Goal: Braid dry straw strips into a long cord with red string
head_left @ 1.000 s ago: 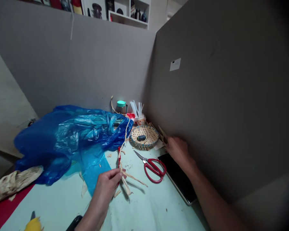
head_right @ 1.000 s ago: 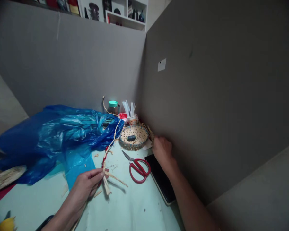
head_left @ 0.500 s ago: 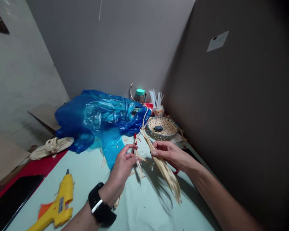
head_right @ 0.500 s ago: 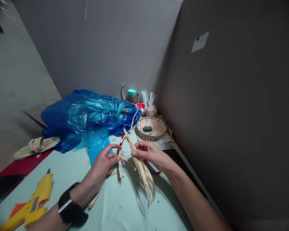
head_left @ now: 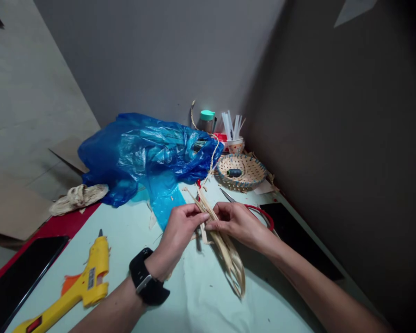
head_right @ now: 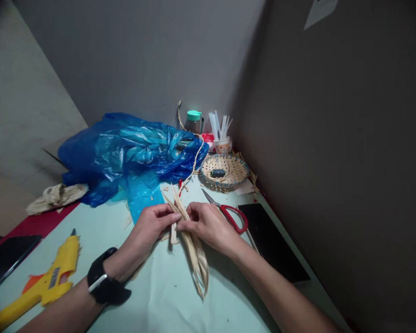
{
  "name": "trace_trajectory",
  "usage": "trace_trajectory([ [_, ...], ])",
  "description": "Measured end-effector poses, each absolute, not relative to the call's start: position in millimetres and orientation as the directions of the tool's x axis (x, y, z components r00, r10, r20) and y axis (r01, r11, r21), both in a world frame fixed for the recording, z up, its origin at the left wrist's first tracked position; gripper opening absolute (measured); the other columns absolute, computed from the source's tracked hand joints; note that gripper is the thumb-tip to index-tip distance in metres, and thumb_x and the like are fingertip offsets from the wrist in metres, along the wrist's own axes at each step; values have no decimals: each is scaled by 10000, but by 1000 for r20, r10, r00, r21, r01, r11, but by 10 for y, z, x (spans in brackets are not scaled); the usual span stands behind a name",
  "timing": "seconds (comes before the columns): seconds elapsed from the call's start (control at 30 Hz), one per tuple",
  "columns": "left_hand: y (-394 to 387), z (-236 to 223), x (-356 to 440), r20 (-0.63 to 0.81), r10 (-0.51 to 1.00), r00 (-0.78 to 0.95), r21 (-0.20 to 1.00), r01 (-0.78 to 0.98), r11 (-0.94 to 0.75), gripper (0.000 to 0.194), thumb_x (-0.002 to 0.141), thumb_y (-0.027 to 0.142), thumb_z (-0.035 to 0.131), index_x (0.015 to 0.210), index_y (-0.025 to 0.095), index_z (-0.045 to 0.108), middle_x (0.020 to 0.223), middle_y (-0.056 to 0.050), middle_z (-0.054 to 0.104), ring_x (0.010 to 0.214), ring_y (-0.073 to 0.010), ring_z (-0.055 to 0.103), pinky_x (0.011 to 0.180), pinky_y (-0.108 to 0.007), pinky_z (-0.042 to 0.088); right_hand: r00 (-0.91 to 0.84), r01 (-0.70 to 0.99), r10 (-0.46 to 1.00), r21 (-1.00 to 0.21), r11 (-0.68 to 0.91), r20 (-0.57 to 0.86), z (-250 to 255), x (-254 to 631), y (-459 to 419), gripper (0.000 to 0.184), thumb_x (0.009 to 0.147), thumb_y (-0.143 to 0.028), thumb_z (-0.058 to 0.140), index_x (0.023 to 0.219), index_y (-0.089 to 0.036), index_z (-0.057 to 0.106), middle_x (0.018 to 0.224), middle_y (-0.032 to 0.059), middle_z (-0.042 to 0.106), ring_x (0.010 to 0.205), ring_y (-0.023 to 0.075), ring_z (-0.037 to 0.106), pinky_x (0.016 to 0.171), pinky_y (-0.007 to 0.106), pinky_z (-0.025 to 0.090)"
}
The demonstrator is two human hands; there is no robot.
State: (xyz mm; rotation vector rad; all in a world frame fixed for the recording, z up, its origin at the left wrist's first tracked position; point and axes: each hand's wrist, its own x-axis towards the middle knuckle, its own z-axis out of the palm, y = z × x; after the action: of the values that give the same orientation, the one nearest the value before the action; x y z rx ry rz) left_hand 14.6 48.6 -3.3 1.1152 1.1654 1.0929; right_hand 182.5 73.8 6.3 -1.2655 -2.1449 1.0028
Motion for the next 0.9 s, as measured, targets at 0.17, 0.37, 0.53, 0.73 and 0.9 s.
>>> trace_trajectory([
  [0.17, 498, -57, 132, -151, 986, 65, 984, -82, 156, 143, 710, 282, 672, 697, 139, 677, 653, -22, 643, 548, -98, 500, 519, -206, 364, -480, 314, 876, -939, 139, -31, 76, 1888, 780, 289, 851, -432, 532, 727, -172, 551, 684, -8, 610, 627, 121, 541, 576, 215, 392],
  [0.37, 497, -57, 143, -180, 981, 67, 981, -60, 184, 177, 680, 312, 705, 703, 139, 676, 566, 4, 589, 470, -75, 411, 462, -202, 302, -483, 94, 864, -989, -112, -143, 100, 1902, 793, 264, 841, -424, 562, 789, -164, 563, 751, 15, 637, 623, 95, 582, 594, 203, 447],
  [0.53, 495, -74, 128, -172, 985, 20, 985, -16, 172, 182, 677, 313, 701, 682, 135, 662, 544, 12, 562, 464, -71, 398, 456, -205, 290, -321, 246, 947, -967, 66, -17, 283, 2068, 810, 288, 876, -450, 480, 814, -180, 562, 593, -44, 490, 387, 54, 338, 371, 190, 239],
  [0.73, 475, -23, 145, -208, 978, -8, 978, -23, 207, 169, 636, 279, 734, 637, 134, 648, 504, 27, 532, 458, -63, 389, 468, -204, 298, 41, 964, 881, -249, 89, 472, 497, 2642, 944, 190, 884, -241, 456, 877, -135, 614, 693, 76, 597, 585, 164, 499, 543, 277, 331],
  [0.9, 475, -37, 183, -160, 987, 6, 987, 1, 160, 141, 641, 266, 717, 652, 131, 679, 594, -15, 624, 542, -105, 494, 534, -224, 368, -240, 856, 819, -285, 431, 521, 384, 2259, 867, 276, 894, -194, 454, 1118, -131, 603, 1083, 130, 622, 931, 209, 570, 781, 290, 407],
])
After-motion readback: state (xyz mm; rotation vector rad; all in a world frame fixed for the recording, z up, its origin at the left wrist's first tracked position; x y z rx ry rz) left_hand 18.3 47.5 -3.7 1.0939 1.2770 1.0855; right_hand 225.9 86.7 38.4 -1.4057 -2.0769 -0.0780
